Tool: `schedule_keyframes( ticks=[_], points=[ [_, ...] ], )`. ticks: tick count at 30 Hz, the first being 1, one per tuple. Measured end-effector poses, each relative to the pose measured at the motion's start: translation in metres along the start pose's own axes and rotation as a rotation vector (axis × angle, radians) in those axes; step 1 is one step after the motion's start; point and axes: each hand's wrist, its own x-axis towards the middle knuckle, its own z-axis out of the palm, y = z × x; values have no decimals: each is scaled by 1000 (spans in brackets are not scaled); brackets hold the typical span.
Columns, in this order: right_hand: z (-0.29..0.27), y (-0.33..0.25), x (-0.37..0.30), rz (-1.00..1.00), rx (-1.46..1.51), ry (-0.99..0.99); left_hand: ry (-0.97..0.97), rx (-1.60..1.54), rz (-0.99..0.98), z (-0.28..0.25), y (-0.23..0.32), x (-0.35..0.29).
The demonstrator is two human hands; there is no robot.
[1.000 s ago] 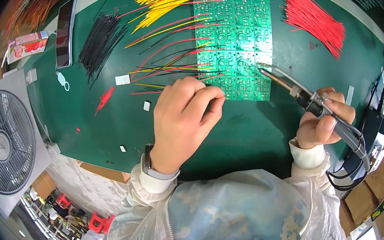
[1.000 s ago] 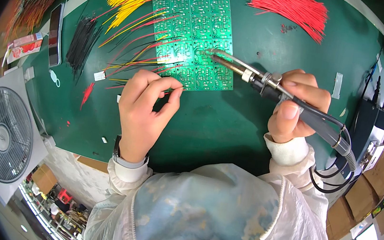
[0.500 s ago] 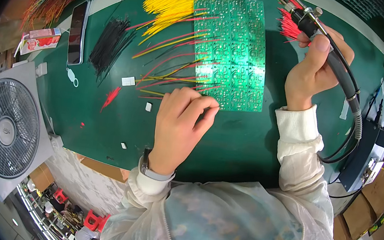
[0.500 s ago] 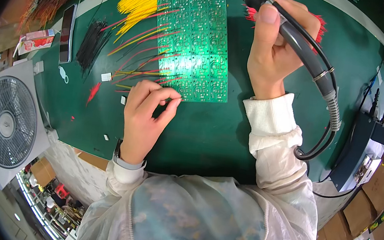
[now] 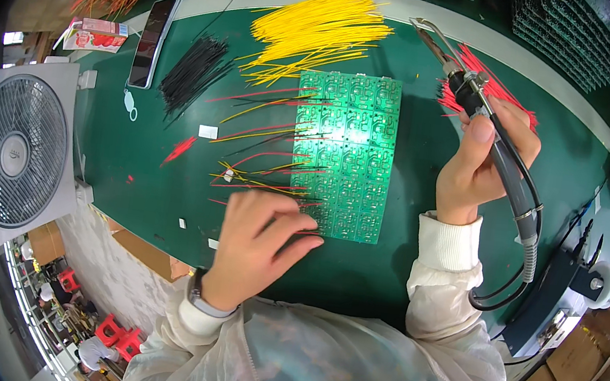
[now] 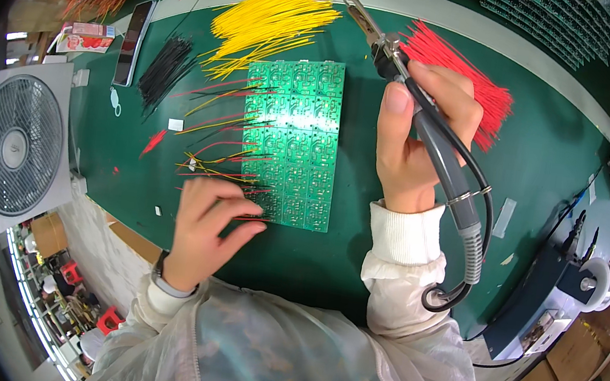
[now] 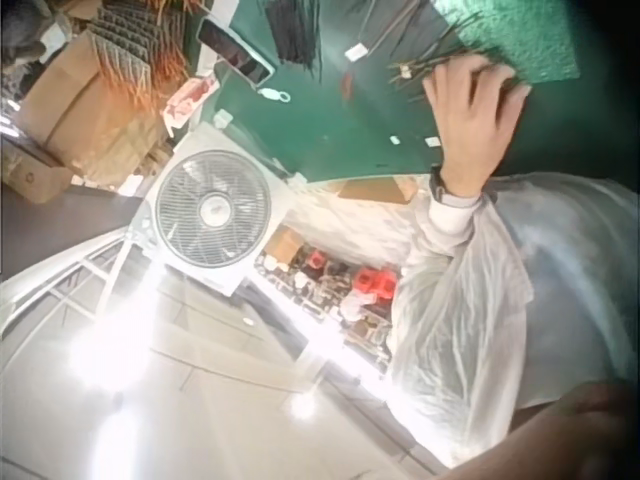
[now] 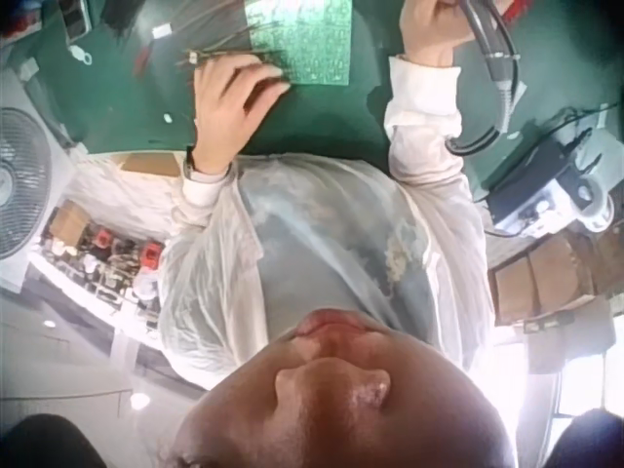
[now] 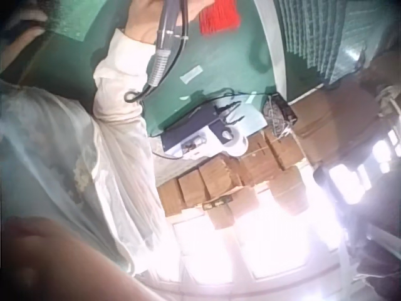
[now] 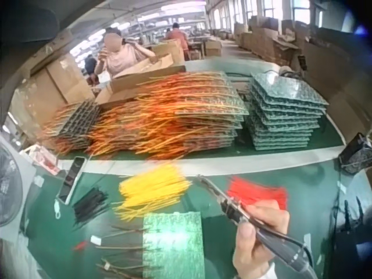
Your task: The person attaches wires onto a circuit board by soldering them individually using a soldering iron.
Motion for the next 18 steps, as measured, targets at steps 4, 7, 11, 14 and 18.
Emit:
schedule_keyframes(
  ticks=[4, 7, 11, 14, 18],
  points=[
    [-3, 5, 2, -32, -18, -3, 208, 73, -10, -9, -12, 45],
    [1, 3, 0, 47, 11, 24, 193, 117, 42, -3, -39, 99],
    [3, 0, 1, 63, 9, 13, 203, 79, 137, 25, -60, 151],
    [3, -1, 2, 93, 21, 36, 142, 15, 118, 36, -63, 167],
    [2, 0, 2, 101, 14, 45, 151, 56, 141, 44, -65, 171]
  ],
)
